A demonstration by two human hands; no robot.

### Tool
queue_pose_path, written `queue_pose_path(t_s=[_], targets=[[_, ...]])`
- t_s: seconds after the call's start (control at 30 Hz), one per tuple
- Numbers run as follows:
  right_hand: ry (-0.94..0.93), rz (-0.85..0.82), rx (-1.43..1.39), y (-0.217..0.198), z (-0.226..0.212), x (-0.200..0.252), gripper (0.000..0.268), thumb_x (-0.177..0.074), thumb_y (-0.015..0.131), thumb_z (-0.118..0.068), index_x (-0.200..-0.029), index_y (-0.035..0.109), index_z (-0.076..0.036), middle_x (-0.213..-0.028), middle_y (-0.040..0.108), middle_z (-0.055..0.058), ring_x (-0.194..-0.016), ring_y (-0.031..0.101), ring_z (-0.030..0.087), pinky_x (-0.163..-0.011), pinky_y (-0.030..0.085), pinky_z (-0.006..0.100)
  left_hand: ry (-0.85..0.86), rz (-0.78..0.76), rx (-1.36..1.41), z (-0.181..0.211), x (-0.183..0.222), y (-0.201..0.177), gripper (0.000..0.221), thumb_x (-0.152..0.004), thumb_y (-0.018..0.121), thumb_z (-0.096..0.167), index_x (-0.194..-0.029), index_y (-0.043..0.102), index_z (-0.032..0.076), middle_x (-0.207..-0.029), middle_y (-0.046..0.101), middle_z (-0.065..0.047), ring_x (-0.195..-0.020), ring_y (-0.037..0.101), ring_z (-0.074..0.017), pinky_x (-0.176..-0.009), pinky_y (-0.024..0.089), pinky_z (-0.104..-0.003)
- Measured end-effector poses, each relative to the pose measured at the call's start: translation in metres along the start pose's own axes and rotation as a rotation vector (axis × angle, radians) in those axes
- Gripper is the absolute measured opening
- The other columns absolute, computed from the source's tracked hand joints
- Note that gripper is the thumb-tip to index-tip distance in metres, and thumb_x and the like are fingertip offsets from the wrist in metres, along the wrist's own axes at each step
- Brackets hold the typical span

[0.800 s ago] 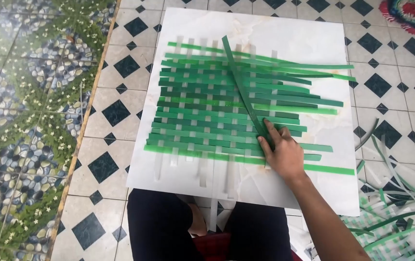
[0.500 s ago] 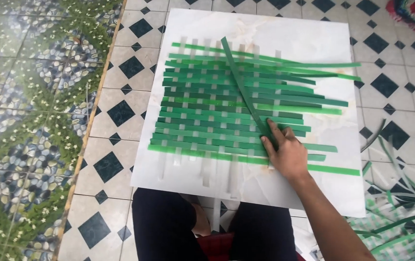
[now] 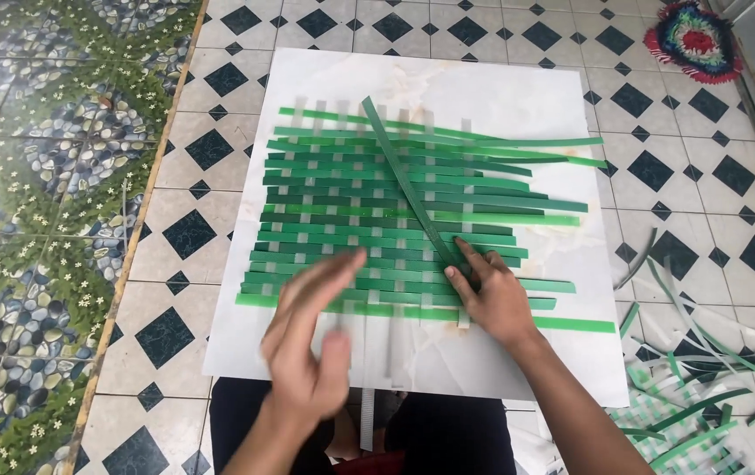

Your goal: The person is weaving green and white plastic strips together on a white board to create a woven mat or bag component.

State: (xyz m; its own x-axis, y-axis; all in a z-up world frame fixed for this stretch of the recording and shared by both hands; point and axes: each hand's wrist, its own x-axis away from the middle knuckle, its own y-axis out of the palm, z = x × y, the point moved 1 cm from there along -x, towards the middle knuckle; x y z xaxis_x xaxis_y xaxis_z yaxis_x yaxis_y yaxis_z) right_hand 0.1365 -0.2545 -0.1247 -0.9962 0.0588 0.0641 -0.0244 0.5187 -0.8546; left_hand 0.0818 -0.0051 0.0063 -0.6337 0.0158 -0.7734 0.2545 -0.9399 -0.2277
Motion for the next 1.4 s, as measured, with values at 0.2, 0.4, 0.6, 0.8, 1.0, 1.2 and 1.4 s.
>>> queue_pose_path(t_s=[0.2, 0.4, 0.6, 0.8, 1.0, 1.2, 1.4], targets=[[-0.114, 0.298, -0.089, -0.042, -0.017, -0.021, 0.037, -0.093, 0.064, -0.037, -0.126, 0.067, -0.021, -0.084, 0.055, 0.008, -0.074, 0.064, 0.029, -0.066, 0.055, 0.043, -0.250, -0.339, -0.324, -0.063, -0.035, 0.027, 0.048, -0.093, 0.057, 0.022, -0.133, 0.054, -0.004, -0.146, 0.039, -0.031, -0.130, 0.040, -0.0529, -0.098, 0.034, -0.073], [-0.137, 0.158, 0.113, -0.070, -0.066, -0.040, 0.065, -0.091, 0.056, -0.053, -0.145, 0.047, -0.018, -0.139, 0.043, 0.012, -0.126, 0.042, 0.036, -0.097, 0.038, 0.056, -0.228, -0.486, -0.548, -0.077, -0.062, 0.047, 0.057, -0.092, 0.060, 0.028, -0.143, 0.047, 0.003, -0.155, 0.023, -0.030, -0.136, 0.030, -0.0539, -0.099, 0.030, -0.073], [-0.091, 0.104, 0.157, -0.098, -0.079, -0.043, 0.074, -0.092, 0.052, -0.058, -0.151, 0.037, -0.016, -0.153, 0.033, 0.020, -0.142, 0.025, 0.040, -0.106, 0.023, 0.069, -0.355, -0.543, -0.619, -0.094, -0.082, 0.037, 0.065, -0.093, 0.059, 0.035, -0.150, 0.038, 0.012, -0.159, 0.017, -0.024, -0.141, 0.022, -0.0492, -0.107, 0.023, -0.071], [-0.041, 0.212, 0.224, -0.104, -0.049, -0.070, 0.074, -0.093, 0.051, -0.060, -0.152, 0.037, -0.017, -0.152, 0.034, 0.018, -0.141, 0.027, 0.039, -0.104, 0.023, 0.068, -0.227, -0.607, -0.919, -0.131, -0.108, 0.023, 0.071, -0.091, 0.062, 0.037, -0.154, 0.034, 0.018, -0.160, 0.017, -0.022, -0.142, 0.023, -0.0487, -0.104, 0.026, -0.073], [-0.116, 0.118, 0.196, -0.076, -0.086, -0.051, 0.073, -0.092, 0.049, -0.060, -0.152, 0.036, -0.019, -0.153, 0.033, 0.016, -0.142, 0.025, 0.037, -0.106, 0.022, 0.068, -0.241, -0.680, -0.769, -0.114, -0.086, 0.058, 0.071, -0.094, 0.056, 0.042, -0.155, 0.027, 0.022, -0.159, 0.019, -0.021, -0.141, 0.027, -0.0452, -0.107, 0.025, -0.071], [-0.089, 0.033, 0.184, -0.033, -0.058, -0.037, 0.071, -0.095, 0.046, -0.056, -0.151, 0.032, -0.015, -0.153, 0.032, 0.014, -0.141, 0.028, 0.033, -0.104, 0.029, 0.065, -0.296, -0.844, -0.782, -0.146, -0.018, 0.065, 0.070, -0.098, 0.037, 0.056, -0.154, 0.026, 0.016, -0.159, 0.019, -0.021, -0.145, 0.023, -0.0408, -0.108, 0.026, -0.069], [-0.132, 0.061, 0.331, 0.026, -0.019, -0.012, 0.056, -0.097, 0.047, -0.047, -0.143, 0.044, -0.014, -0.152, 0.035, 0.009, -0.141, 0.030, 0.028, -0.102, 0.035, 0.055, -0.314, -0.916, -0.750, -0.140, 0.044, 0.059, 0.084, -0.092, 0.027, 0.071, -0.154, 0.026, 0.015, -0.161, 0.013, -0.020, -0.148, 0.013, -0.0394, -0.111, 0.011, -0.069]])
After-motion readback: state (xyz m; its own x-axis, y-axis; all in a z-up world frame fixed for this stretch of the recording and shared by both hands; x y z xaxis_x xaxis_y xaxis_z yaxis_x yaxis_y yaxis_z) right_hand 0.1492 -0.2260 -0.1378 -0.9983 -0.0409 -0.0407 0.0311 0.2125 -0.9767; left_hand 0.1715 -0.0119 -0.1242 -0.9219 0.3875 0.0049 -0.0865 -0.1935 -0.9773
